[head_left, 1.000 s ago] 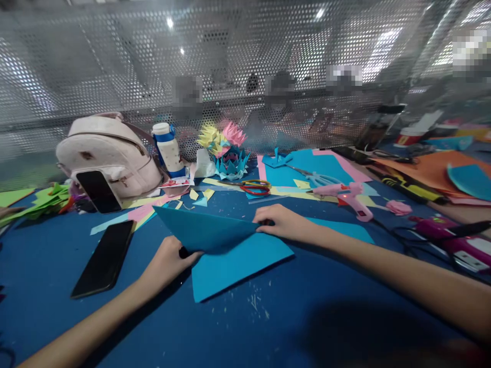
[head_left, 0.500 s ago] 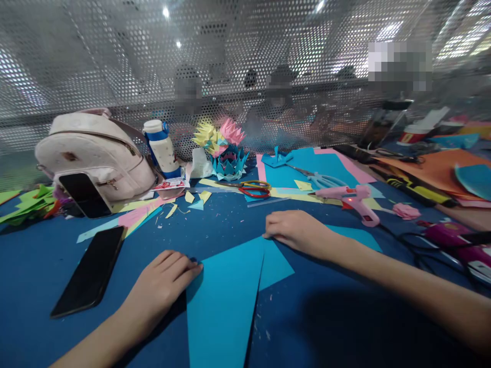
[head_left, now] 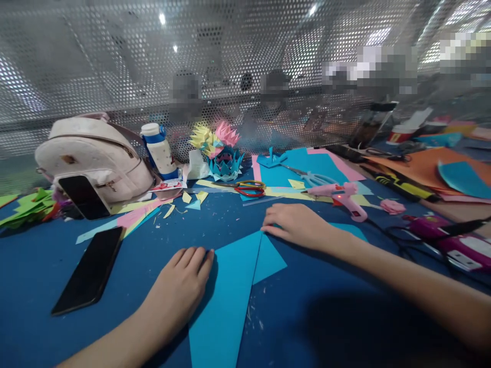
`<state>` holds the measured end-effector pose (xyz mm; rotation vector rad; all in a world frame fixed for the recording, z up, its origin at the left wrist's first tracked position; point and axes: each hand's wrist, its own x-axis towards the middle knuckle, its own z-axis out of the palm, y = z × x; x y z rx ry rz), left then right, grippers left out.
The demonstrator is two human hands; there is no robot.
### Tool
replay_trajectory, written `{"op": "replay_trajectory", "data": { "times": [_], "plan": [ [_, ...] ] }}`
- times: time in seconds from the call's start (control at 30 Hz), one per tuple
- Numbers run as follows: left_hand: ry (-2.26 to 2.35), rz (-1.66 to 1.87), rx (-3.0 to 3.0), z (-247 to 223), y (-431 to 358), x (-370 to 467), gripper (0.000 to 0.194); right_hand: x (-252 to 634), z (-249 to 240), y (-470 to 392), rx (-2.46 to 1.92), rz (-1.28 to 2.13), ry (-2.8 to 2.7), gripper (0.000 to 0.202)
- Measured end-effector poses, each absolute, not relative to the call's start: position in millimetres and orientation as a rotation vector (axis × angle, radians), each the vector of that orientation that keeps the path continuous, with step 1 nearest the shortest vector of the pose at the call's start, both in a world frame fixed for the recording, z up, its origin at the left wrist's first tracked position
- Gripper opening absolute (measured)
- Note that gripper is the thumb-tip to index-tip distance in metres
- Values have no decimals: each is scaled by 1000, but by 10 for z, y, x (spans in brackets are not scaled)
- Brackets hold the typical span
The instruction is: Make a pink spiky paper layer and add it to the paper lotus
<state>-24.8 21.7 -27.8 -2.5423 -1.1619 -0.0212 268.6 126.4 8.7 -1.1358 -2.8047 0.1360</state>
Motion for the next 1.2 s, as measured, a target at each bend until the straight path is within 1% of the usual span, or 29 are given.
{"op": "replay_trajectory", "data": {
  "times": [0.1, 0.2, 0.3, 0.4, 0.47, 0.6, 0.67, 0.73, 0.8, 0.87, 1.03, 1.13, 1.2],
  "plan": [
    [-1196, -82, -2639, -340, 280, -149, 55, 2652, 33, 1299, -1240, 309, -2705, 18],
    [-1201, -158, -2709, -351, 357, -50, 55, 2635, 2, 1326, -1267, 527, -2663, 17],
    [-1189, -214, -2763, -315, 441, 71, 51, 2635, -16, 1346, -1253, 670, -2621, 17],
    [-1176, -279, -2858, -276, 564, 208, 44, 2641, -32, 1362, -1228, 727, -2604, 17],
    [-1185, -389, -2947, -266, 677, 300, 40, 2646, -44, 1371, -1212, 740, -2602, 17],
    [-1253, -615, -3083, -284, 932, 470, 42, 2653, -72, 1381, -1191, 751, -2587, 13],
    [-1316, -729, -3135, -294, 1038, 532, 35, 2648, -77, 1382, -1144, 774, -2568, 9],
    [-1424, -881, -3191, -299, 1116, 565, 25, 2634, -75, 1378, -1084, 830, -2527, 6],
    [-1534, -1016, -3235, -300, 1169, 564, 16, 2612, -74, 1372, -1049, 907, -2448, 10],
    [-1607, -1107, -3255, -302, 1207, 533, 11, 2588, -90, 1371, -1049, 991, -2343, 14],
    [-1715, -1318, -3192, -289, 1244, 424, 13, 2543, -196, 1384, -1096, 1218, -2078, 28],
    [-1733, -1453, -3098, -263, 1216, 398, 18, 2521, -227, 1369, -1168, 1246, -1985, 30],
    [-1713, -1541, -3039, -249, 1185, 399, 18, 2506, -220, 1344, -1173, 1214, -1972, 29]
  ]
}}
